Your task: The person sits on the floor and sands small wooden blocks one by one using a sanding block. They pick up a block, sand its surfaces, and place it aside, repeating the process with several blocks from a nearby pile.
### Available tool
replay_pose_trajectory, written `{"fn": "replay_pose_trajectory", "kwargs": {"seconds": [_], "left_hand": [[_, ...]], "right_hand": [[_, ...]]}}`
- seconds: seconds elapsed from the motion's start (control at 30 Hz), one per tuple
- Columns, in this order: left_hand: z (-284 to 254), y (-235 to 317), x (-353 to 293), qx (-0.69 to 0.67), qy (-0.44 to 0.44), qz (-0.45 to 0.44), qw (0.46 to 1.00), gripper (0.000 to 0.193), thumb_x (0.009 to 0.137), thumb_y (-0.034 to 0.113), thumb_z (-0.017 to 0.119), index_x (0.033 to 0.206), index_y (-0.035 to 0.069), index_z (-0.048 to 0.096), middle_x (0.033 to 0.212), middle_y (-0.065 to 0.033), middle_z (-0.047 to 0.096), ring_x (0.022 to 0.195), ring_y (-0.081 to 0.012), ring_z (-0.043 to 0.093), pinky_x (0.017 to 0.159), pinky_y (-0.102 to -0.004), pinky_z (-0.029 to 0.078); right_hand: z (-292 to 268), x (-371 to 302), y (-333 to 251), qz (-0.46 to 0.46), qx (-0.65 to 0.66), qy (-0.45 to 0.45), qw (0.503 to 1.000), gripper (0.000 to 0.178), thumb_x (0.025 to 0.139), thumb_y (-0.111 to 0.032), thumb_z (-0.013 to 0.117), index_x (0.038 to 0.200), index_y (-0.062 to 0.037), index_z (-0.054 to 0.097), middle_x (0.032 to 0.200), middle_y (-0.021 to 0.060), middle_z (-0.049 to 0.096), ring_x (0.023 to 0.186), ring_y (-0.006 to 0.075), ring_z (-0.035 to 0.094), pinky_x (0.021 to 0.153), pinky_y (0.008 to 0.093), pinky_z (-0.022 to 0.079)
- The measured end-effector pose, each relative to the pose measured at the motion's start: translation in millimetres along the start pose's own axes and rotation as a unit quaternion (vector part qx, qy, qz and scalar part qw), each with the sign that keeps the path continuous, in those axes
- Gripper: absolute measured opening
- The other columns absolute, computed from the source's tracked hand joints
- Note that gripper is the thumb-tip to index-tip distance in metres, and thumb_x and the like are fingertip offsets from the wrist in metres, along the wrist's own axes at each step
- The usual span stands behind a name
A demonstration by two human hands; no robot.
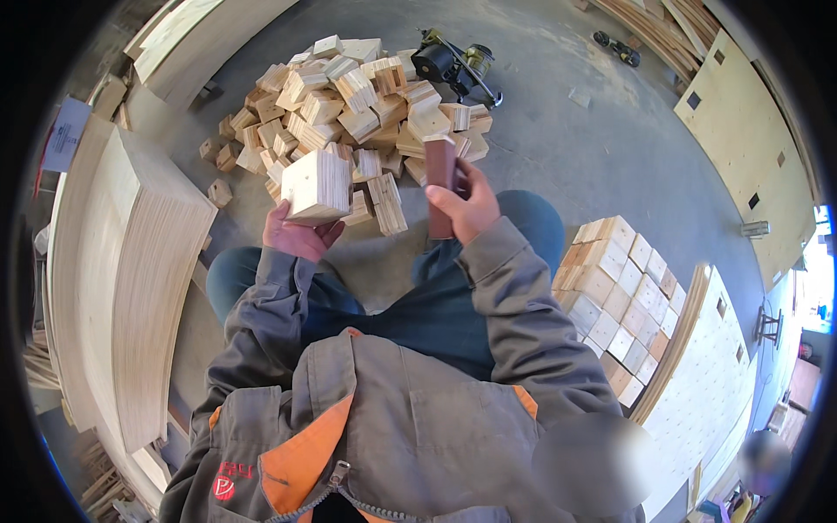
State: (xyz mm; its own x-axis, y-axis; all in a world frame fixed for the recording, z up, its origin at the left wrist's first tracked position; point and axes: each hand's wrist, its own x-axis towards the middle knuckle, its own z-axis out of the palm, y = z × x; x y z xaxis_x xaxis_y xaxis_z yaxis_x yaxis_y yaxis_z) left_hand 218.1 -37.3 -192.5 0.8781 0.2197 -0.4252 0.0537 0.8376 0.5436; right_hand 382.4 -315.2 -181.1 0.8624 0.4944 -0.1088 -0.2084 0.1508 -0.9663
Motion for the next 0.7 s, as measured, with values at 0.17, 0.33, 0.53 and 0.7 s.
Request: {"fn": "replay_pose_trajectory", "kwargs": {"seconds": [0.17, 0.33, 0.53, 0.7], "left_hand": [[1, -24, -15, -0.063, 0.08, 0.021, 0.995, 0.081, 0.083, 0.042, 0.064, 0.152, 0.009, 0.037, 0.148, -0.0155, 0.049, 0.135, -0.0363, 0.047, 0.11, -0.0545, 0.039], [-17, -40, -4, -0.118, 0.013, 0.001, 0.993, 0.074, 0.084, 0.038, 0.063, 0.149, 0.008, 0.044, 0.144, -0.0164, 0.053, 0.131, -0.0365, 0.051, 0.111, -0.0528, 0.04], [-8, -38, 0, -0.156, -0.163, 0.05, 0.973, 0.076, 0.095, 0.053, 0.053, 0.154, 0.007, 0.038, 0.151, -0.0174, 0.049, 0.138, -0.0349, 0.049, 0.12, -0.0504, 0.035], [-8, -38, 5, -0.173, -0.151, 0.036, 0.973, 0.08, 0.093, 0.055, 0.066, 0.151, 0.007, 0.04, 0.145, -0.0165, 0.053, 0.133, -0.0332, 0.053, 0.115, -0.0509, 0.041]], "right_hand": [[62, -23, 3, -0.049, -0.043, -0.041, 0.997, 0.081, 0.083, -0.02, 0.081, 0.15, 0.0028, 0.04, 0.131, 0.0171, 0.057, 0.111, 0.0221, 0.062, 0.094, 0.0359, 0.053], [96, -30, 16, -0.206, -0.278, -0.06, 0.936, 0.078, 0.082, -0.024, 0.079, 0.147, 0.0001, 0.045, 0.131, 0.0249, 0.055, 0.119, 0.0378, 0.055, 0.106, 0.0445, 0.044], [123, -48, 24, -0.257, -0.38, -0.075, 0.886, 0.078, 0.085, -0.029, 0.078, 0.149, -0.0003, 0.042, 0.139, 0.0282, 0.046, 0.127, 0.0432, 0.048, 0.108, 0.0462, 0.043], [136, -48, 29, -0.249, -0.416, -0.076, 0.871, 0.08, 0.087, -0.027, 0.076, 0.152, -0.0007, 0.038, 0.144, 0.0301, 0.041, 0.13, 0.0463, 0.046, 0.11, 0.0485, 0.041]]}}
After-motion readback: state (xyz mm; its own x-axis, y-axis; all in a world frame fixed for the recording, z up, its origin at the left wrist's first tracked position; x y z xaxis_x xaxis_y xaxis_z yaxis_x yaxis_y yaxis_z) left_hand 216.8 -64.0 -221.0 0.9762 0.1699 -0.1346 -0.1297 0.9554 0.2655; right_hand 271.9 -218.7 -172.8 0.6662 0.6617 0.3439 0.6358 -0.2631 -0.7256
